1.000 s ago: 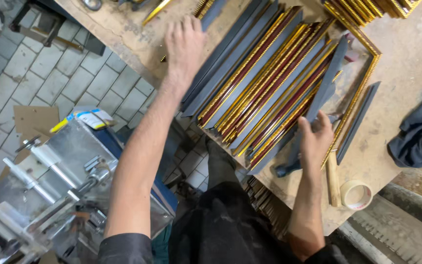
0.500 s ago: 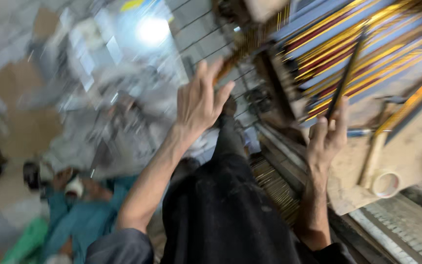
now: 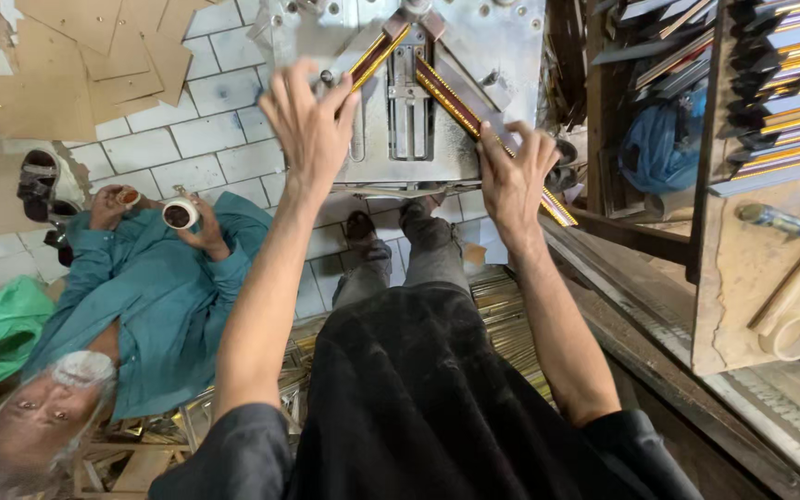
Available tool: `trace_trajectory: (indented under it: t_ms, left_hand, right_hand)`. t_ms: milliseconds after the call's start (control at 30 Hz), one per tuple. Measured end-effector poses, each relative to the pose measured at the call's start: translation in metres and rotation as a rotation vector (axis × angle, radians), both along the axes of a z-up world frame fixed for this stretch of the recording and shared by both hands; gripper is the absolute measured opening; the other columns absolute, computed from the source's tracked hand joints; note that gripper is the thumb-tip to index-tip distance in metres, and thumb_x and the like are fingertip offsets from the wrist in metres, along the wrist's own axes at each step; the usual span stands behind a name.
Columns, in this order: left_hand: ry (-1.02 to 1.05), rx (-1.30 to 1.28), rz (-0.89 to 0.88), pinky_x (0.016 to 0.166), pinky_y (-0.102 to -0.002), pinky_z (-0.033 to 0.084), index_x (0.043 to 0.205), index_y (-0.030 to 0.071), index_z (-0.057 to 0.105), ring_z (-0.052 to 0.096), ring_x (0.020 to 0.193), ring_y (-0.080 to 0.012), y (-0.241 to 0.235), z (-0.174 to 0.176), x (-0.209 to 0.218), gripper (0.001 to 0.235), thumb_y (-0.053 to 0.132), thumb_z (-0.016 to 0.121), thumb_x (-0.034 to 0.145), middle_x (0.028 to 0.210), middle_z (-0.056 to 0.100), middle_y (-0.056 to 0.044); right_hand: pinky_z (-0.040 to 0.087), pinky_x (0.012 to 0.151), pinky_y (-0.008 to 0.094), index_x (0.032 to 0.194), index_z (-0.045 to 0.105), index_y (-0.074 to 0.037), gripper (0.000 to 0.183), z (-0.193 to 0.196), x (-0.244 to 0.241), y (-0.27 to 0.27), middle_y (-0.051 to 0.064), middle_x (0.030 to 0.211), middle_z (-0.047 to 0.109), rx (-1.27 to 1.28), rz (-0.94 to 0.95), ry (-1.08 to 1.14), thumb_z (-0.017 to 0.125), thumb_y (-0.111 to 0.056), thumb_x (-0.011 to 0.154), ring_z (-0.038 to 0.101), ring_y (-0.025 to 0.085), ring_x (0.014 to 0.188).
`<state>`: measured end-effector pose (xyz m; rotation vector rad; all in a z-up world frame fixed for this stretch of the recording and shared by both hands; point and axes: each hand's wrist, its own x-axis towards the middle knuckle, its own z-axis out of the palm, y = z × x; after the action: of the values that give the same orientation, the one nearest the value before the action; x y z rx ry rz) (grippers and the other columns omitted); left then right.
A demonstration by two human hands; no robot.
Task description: The person assembles ornate gold and maroon picture frames by joining mitered pieces with a corner-joining machine. They repeatedly pick up frame pieces, align them in the machine, press the handle to join the corners, and place the completed frames on a nearby table.
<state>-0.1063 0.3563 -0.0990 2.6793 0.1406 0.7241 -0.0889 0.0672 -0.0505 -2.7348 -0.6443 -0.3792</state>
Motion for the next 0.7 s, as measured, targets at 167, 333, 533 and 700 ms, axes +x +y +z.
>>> trace_trajectory:
  t_ms: [167, 333, 533, 700]
  left_hand:
    - [0.078, -0.02, -0.104, 0.086, -0.042, 0.037, 0.123, 0.023, 0.076, 0.049, 0.107, -0.0204, 0.003, -0.007, 0.024, 0.027, 0.03, 0.082, 0.097, 0.115, 0.057, 0.002]
    - [0.084, 0.02, -0.084, 0.08, -0.043, 0.035, 0.127, 0.022, 0.076, 0.048, 0.1, -0.0229, -0.004, 0.0, 0.014, 0.033, 0.036, 0.082, 0.097, 0.105, 0.054, 0.001]
    - [0.086, 0.047, -0.073, 0.079, -0.042, 0.035, 0.126, 0.024, 0.076, 0.047, 0.095, -0.0215, -0.004, 0.014, 0.021, 0.029, 0.033, 0.08, 0.099, 0.102, 0.053, 0.002]
    - [0.097, 0.007, -0.079, 0.079, -0.043, 0.036, 0.123, 0.024, 0.077, 0.046, 0.092, -0.0227, -0.007, 0.005, 0.023, 0.027, 0.035, 0.08, 0.099, 0.096, 0.049, -0.001]
  right_hand:
    - [0.034, 0.092, 0.044, 0.127, 0.071, -0.026, 0.029, -0.015, 0.047, 0.03, 0.009, 0.13, 0.054, -0.017, -0.063, -0.099, 0.075, -0.029, 0.099, 0.046, 0.03, 0.116]
    - [0.034, 0.089, 0.043, 0.137, 0.071, -0.028, 0.032, -0.033, 0.062, 0.039, 0.002, 0.118, 0.056, -0.147, -0.05, -0.086, 0.073, -0.028, 0.105, 0.046, 0.025, 0.103]
    - [0.034, 0.089, 0.043, 0.139, 0.07, -0.026, 0.039, -0.022, 0.055, 0.038, 0.003, 0.116, 0.055, -0.12, -0.022, -0.065, 0.072, -0.022, 0.101, 0.045, 0.026, 0.102]
    - [0.033, 0.088, 0.043, 0.138, 0.071, -0.026, 0.037, -0.018, 0.055, 0.039, 0.004, 0.113, 0.055, -0.094, -0.032, -0.041, 0.074, -0.023, 0.101, 0.046, 0.026, 0.101]
